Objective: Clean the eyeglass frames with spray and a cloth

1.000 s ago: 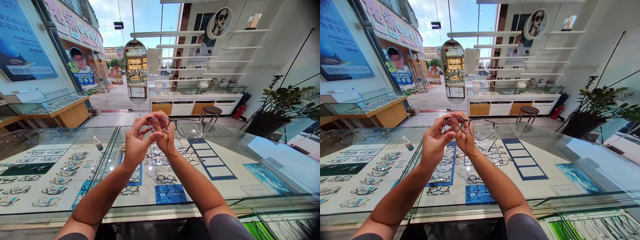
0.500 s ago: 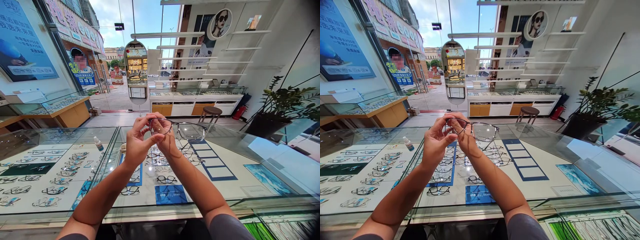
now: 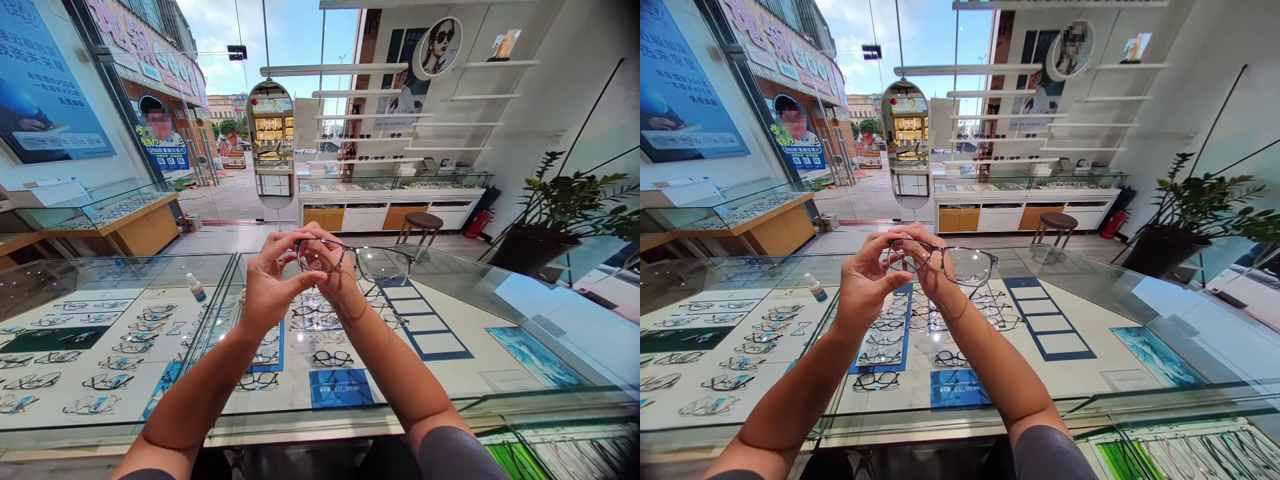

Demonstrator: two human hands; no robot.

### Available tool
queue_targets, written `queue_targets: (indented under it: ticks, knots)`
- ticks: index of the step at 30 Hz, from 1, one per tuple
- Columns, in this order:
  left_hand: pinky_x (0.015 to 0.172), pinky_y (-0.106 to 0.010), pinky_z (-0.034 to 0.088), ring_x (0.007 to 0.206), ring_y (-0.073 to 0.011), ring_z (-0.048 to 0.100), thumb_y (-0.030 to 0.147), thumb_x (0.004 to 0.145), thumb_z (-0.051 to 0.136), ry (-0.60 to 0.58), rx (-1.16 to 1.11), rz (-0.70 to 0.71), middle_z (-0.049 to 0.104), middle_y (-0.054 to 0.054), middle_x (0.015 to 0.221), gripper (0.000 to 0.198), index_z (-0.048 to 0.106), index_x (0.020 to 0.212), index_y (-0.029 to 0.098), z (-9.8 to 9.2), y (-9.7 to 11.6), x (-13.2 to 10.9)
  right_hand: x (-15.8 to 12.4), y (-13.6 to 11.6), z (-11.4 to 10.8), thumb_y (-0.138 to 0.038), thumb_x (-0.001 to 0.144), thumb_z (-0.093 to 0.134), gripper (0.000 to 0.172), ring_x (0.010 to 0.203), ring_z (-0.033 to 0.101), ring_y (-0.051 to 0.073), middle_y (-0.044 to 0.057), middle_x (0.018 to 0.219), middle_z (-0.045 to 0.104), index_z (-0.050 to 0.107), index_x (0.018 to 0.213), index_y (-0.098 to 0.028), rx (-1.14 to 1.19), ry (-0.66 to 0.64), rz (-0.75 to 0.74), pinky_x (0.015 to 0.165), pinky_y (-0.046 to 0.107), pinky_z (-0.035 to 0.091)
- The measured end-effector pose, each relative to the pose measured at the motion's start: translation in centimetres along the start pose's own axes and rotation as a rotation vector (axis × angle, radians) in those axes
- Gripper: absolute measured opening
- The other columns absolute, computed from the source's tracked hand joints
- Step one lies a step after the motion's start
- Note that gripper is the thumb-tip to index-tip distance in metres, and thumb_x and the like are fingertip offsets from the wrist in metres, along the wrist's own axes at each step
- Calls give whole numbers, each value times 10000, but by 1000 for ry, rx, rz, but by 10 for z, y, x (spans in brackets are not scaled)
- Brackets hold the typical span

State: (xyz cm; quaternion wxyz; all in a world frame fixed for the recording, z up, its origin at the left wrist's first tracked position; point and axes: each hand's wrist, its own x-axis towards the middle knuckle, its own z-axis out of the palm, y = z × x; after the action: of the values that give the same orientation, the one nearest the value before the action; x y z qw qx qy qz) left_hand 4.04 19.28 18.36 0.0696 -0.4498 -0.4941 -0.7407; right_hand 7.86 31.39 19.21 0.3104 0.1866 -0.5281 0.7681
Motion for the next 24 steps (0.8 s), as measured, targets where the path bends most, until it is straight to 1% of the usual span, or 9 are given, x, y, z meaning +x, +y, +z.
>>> queue_targets:
  ticks: [2, 5, 8, 11, 13, 18, 22, 24]
  knots:
    - [958, -396, 661, 1214, -262, 702, 465, 685, 1038, 9, 2, 8, 735, -67, 1251, 527, 854, 1166, 350, 1, 0, 0, 0, 3, -1, -395, 873, 827, 116, 890, 661, 198, 30, 1048, 679, 855, 939, -304, -10, 11, 10, 743, 349, 632]
    - [955, -399, 657, 1244, -274, 691, 471, 689, 1035, 16, 8, 18, 736, -70, 1259, 518, 855, 1160, 350, 1, 2, 1, 0, 10, -4, -473, 889, 822, 204, 940, 690, 209, 40, 1120, 725, 837, 994, -299, -6, -1, 38, 804, 372, 647]
    - [961, -398, 649, 1269, -281, 684, 472, 711, 1024, 10, 6, 28, 740, -74, 1265, 505, 851, 1167, 343, 1, 3, 1, 0, 15, -7, -510, 896, 833, 267, 904, 696, 197, 41, 1153, 747, 831, 1058, -298, 18, -8, 59, 826, 383, 653]
    - [963, -399, 643, 1266, -277, 685, 449, 722, 1022, -2, 1, 38, 740, -71, 1261, 497, 848, 1178, 350, 1, 3, 1, -2, 15, -7, -506, 907, 839, 254, 865, 693, 188, 35, 1142, 752, 836, 1067, -308, 34, -17, 54, 828, 391, 654]
    - [956, -406, 645, 1250, -276, 690, 434, 709, 1031, -1, 9, 44, 738, -68, 1252, 506, 849, 1174, 359, 1, 2, 2, -2, 14, -7, -505, 897, 850, 246, 897, 703, 202, 37, 1150, 759, 838, 1048, -312, 27, -13, 53, 840, 398, 654]
    - [970, -420, 642, 1225, -276, 695, 423, 684, 1045, 19, 37, 77, 740, -67, 1220, 528, 850, 1170, 351, 2, -1, 2, 1, 18, -9, -560, 834, 886, 315, 990, 716, 242, 51, 1153, 790, 833, 1004, -299, 5, 41, 64, 847, 400, 638]
    - [990, -413, 630, 1216, -260, 691, 416, 690, 1045, 9, 19, 110, 741, -59, 1212, 552, 845, 1202, 362, 1, -3, 1, 1, 20, -11, -518, 850, 903, 270, 992, 706, 208, 31, 1142, 786, 850, 1020, -315, 67, -11, 52, 856, 349, 602]
    - [1003, -411, 626, 1229, -260, 687, 406, 688, 1047, -4, 5, 121, 744, -60, 1227, 574, 839, 1221, 365, 0, -4, 0, 0, 18, -10, -493, 857, 908, 243, 952, 689, 182, 17, 1105, 771, 857, 1019, -319, 91, -27, 49, 843, 326, 584]
